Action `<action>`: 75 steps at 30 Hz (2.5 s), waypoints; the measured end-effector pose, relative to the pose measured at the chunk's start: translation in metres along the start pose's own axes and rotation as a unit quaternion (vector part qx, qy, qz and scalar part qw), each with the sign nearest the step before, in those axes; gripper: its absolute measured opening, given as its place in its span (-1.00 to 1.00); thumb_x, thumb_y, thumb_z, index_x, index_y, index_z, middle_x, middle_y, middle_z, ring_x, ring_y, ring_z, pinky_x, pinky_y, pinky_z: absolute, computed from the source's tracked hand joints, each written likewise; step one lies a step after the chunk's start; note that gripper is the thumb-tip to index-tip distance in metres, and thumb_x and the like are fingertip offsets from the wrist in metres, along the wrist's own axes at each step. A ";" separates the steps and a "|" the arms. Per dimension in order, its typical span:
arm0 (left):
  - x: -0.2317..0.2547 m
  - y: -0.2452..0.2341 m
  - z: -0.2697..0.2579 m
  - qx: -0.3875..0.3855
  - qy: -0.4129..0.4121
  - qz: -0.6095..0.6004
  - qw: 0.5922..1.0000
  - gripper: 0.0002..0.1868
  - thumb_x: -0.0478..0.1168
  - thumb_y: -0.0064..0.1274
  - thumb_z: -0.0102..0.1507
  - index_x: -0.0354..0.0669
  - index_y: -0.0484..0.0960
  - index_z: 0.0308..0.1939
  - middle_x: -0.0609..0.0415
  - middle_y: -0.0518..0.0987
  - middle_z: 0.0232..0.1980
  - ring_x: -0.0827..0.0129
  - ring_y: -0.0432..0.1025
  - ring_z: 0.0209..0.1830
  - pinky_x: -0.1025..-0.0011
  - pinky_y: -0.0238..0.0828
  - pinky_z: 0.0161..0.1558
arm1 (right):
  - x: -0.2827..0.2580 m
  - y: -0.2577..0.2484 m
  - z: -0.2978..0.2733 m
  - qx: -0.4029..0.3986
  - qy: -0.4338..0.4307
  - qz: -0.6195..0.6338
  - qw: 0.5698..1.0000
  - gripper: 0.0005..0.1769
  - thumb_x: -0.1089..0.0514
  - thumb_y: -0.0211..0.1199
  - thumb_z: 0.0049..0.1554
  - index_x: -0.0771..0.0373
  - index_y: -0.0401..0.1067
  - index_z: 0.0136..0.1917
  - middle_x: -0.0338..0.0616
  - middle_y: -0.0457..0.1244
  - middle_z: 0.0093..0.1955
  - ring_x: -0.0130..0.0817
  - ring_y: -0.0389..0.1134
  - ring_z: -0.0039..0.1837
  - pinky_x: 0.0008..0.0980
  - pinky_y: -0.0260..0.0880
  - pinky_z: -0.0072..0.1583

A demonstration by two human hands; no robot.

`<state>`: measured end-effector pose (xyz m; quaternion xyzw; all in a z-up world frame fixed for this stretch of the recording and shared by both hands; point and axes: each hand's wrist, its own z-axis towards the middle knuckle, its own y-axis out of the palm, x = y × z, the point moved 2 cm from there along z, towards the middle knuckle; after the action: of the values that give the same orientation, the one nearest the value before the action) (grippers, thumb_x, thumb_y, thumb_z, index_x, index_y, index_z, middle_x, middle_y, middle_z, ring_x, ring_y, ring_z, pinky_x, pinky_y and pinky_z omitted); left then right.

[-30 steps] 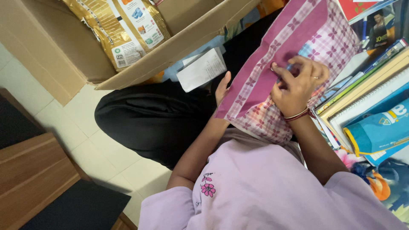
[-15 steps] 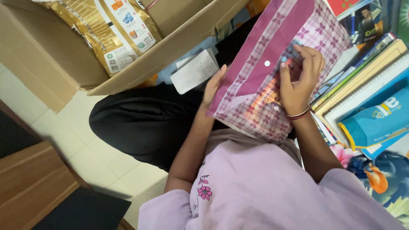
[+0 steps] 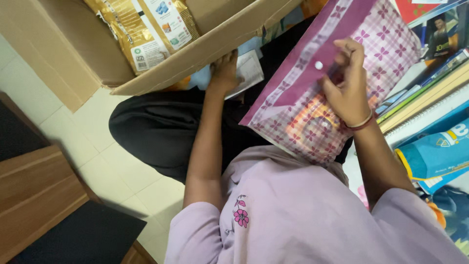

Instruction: The person wipes the inside of a cardboard box with a white cloth. They then place a gold package and a pink patterned pouch into the box.

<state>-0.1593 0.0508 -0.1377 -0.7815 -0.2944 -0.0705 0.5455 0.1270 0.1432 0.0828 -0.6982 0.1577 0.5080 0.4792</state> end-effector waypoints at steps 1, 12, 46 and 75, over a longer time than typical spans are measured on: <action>-0.006 0.001 0.004 -0.013 0.003 0.017 1.000 0.15 0.01 0.49 0.00 -0.15 0.11 0.51 -0.19 0.04 0.62 -0.13 -0.15 0.59 -0.08 -0.23 0.43 | -0.002 0.003 0.007 -0.020 -0.082 0.068 0.994 -0.47 0.40 0.17 0.23 0.29 0.05 0.39 -0.02 0.20 0.38 -0.16 0.27 0.33 -0.38 0.28 0.34; 0.009 -0.043 -0.055 0.022 0.094 -0.194 0.976 -0.62 -0.22 0.29 0.12 -0.35 0.70 -0.03 -0.27 0.68 -0.06 -0.03 0.61 -0.04 0.18 0.51 0.00 | -0.011 -0.001 0.076 -0.230 -0.303 -0.229 0.896 -0.50 0.06 0.41 0.01 0.24 0.47 0.20 0.03 0.32 0.22 0.00 0.29 0.35 0.05 0.00 0.50; 0.235 -0.075 -0.108 -0.160 0.161 -0.434 0.872 -0.22 -0.34 -0.06 0.36 -0.23 -0.13 0.57 -0.51 0.50 0.22 -0.15 0.42 0.34 0.15 0.37 0.28 | -0.060 -0.113 0.056 -0.368 -0.333 -0.103 0.862 -0.79 0.13 0.41 -0.15 -0.13 0.55 -0.20 -0.43 0.28 0.40 -0.22 0.04 0.65 0.47 -0.34 0.58; 0.148 -0.105 -0.179 0.121 -0.014 -0.349 0.929 -0.78 -0.35 0.07 0.34 -0.43 0.69 -0.01 -0.25 0.75 -0.04 0.26 0.50 -0.44 0.37 0.43 -0.34 | 0.046 -0.029 -0.076 0.123 0.073 -0.170 0.975 0.35 -0.47 0.45 0.13 0.28 -0.22 0.74 0.41 -0.45 0.76 0.45 -0.37 0.79 0.25 -0.27 0.72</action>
<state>-0.0575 -0.0280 0.0821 -0.5583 -0.5624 -0.2094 0.5729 0.2097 0.1069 0.0594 -0.6856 0.1324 0.3431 0.6283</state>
